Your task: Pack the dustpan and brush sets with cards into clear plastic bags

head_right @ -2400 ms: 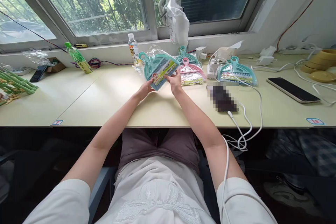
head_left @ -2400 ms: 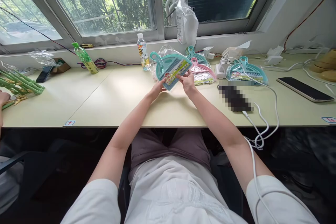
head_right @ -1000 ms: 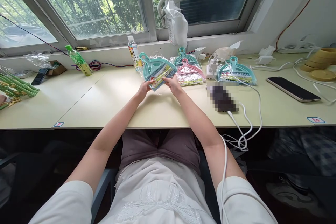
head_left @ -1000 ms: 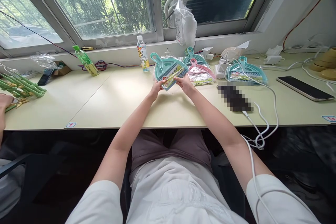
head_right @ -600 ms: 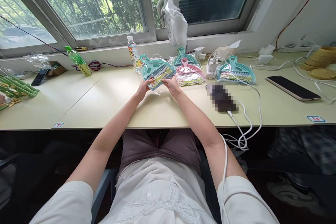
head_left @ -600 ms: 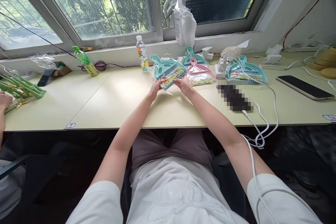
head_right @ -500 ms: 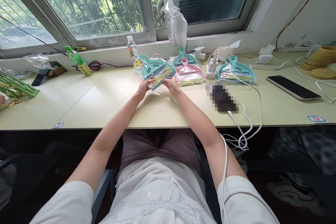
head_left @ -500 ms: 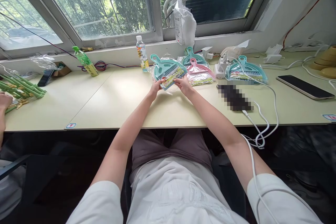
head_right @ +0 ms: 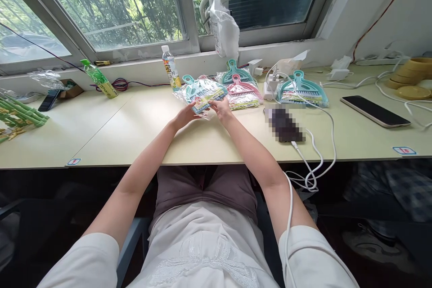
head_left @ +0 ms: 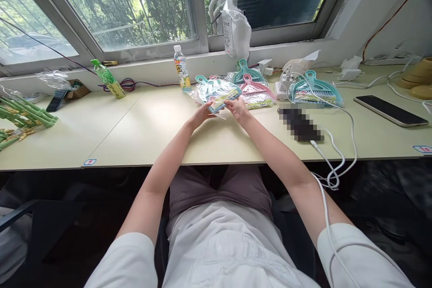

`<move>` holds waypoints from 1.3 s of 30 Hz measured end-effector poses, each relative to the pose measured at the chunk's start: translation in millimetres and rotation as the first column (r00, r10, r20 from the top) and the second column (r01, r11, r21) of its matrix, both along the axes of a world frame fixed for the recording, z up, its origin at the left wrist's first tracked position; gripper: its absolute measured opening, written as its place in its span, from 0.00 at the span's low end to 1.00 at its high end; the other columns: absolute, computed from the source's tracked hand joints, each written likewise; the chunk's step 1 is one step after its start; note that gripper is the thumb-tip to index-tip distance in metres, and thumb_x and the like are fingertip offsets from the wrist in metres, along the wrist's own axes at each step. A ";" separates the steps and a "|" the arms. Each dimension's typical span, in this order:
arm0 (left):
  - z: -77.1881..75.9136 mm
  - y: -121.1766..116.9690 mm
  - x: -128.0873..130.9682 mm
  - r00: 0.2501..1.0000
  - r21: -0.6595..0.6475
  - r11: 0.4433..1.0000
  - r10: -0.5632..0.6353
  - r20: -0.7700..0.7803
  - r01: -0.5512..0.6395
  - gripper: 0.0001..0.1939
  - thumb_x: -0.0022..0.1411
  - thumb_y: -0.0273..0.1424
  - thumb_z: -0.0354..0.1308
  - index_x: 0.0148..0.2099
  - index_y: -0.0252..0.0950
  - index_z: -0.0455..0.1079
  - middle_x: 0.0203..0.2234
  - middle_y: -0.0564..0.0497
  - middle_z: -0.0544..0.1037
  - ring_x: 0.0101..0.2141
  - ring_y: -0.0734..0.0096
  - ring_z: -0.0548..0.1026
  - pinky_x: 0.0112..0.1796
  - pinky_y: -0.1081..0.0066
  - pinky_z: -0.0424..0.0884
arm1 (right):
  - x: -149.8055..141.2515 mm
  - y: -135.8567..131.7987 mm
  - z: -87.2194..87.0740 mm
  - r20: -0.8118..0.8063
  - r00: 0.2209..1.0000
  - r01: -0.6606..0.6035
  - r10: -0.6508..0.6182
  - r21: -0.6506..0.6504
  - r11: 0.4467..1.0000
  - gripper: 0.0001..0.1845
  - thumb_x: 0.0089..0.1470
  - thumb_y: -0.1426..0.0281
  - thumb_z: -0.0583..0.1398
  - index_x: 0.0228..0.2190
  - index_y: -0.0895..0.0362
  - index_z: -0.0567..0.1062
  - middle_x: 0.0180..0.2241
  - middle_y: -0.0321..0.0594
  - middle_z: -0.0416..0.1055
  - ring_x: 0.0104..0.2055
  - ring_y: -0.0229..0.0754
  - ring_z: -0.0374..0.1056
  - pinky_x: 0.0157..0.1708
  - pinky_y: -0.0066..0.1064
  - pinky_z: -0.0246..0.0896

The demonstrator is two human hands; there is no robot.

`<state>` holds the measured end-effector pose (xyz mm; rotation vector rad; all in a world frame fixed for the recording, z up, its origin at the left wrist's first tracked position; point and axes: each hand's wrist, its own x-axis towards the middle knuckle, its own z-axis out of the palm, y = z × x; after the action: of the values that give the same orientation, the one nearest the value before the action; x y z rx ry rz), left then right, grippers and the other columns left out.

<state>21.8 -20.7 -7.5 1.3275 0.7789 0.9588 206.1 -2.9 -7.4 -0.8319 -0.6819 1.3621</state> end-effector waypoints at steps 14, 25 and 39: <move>12.1 -6.1 -0.8 1.000 -0.037 0.999 0.000 -0.021 -0.001 0.27 0.67 0.53 0.59 0.59 0.42 0.76 0.55 0.43 0.83 0.53 0.54 0.82 0.56 0.59 0.73 | -9.5 -7.6 4.2 -0.009 0.996 0.090 -0.090 0.023 0.996 0.33 0.44 0.84 0.65 0.50 0.48 0.68 0.46 0.34 0.80 0.53 0.41 0.79 0.54 0.34 0.80; 2.2 -5.1 5.7 0.972 0.004 0.981 0.190 -0.140 -0.192 0.25 0.57 0.30 0.62 0.58 0.31 0.71 0.41 0.41 0.86 0.21 0.72 0.75 0.35 0.62 0.79 | -2.5 -3.4 -1.1 0.087 0.996 0.022 -0.015 -0.080 0.997 0.24 0.44 0.86 0.63 0.38 0.50 0.65 0.38 0.33 0.78 0.49 0.43 0.80 0.53 0.37 0.81; 10.6 18.6 -32.2 0.846 -0.208 0.836 0.529 0.063 -0.507 0.21 0.51 0.30 0.58 0.49 0.36 0.73 0.33 0.48 0.82 0.27 0.68 0.76 0.30 0.70 0.75 | 25.3 -4.7 12.9 0.743 0.566 0.117 -0.357 0.357 0.927 0.12 0.58 0.79 0.60 0.38 0.52 0.79 0.54 0.46 0.78 0.64 0.56 0.71 0.64 0.55 0.71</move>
<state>-10.4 -2.1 3.0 0.8956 1.1402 1.3446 231.4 -7.5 5.5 -1.2714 -1.3687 0.5478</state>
